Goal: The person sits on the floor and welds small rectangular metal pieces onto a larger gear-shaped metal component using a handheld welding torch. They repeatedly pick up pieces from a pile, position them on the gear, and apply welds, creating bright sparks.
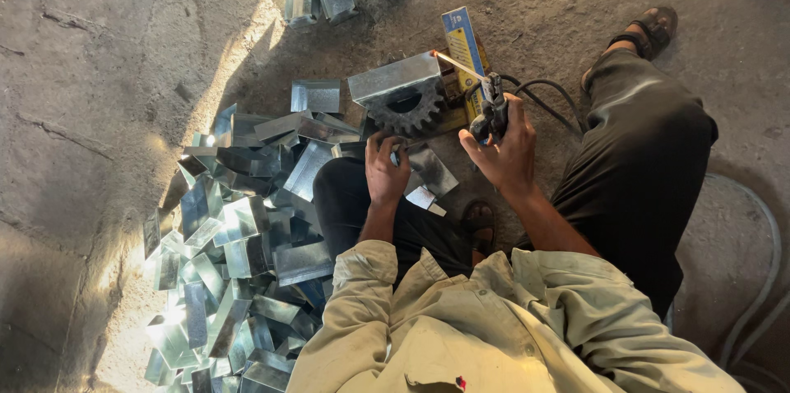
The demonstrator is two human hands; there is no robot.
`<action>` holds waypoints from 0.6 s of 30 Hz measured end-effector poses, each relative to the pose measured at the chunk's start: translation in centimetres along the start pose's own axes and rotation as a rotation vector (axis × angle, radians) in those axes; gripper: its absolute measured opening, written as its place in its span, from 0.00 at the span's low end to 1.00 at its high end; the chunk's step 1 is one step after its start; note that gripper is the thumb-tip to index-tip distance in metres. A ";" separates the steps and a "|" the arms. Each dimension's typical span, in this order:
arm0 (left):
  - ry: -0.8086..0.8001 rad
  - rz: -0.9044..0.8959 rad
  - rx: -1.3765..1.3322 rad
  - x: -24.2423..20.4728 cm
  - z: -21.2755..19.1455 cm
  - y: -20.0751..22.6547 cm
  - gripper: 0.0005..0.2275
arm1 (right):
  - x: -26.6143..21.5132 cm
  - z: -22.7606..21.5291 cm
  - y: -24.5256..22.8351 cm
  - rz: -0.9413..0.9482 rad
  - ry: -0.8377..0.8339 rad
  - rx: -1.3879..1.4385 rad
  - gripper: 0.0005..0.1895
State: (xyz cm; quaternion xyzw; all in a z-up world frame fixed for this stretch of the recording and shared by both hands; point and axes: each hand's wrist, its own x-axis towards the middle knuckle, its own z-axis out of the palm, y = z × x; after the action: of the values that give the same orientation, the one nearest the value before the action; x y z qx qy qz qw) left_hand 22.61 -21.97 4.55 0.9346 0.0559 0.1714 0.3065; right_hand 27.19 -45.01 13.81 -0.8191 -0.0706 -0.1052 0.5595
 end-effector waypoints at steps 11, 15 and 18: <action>-0.024 0.002 -0.014 0.1 -0.2 0.3 0.07 | 0.0 -0.3 -0.9 0.007 0.025 0.048 0.29; -0.014 0.002 0.015 0.3 -0.3 0.5 0.07 | -0.3 -0.5 -1.3 -0.002 0.021 0.107 0.27; -0.010 -0.002 -0.008 0.3 -0.4 0.8 0.06 | -0.2 -0.5 -1.3 -0.016 0.023 0.114 0.27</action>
State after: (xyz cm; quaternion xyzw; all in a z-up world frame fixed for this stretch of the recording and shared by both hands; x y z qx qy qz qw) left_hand 22.74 -22.33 5.40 0.9343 0.0546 0.1667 0.3104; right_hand 26.69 -44.96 15.09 -0.7839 -0.0766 -0.1147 0.6053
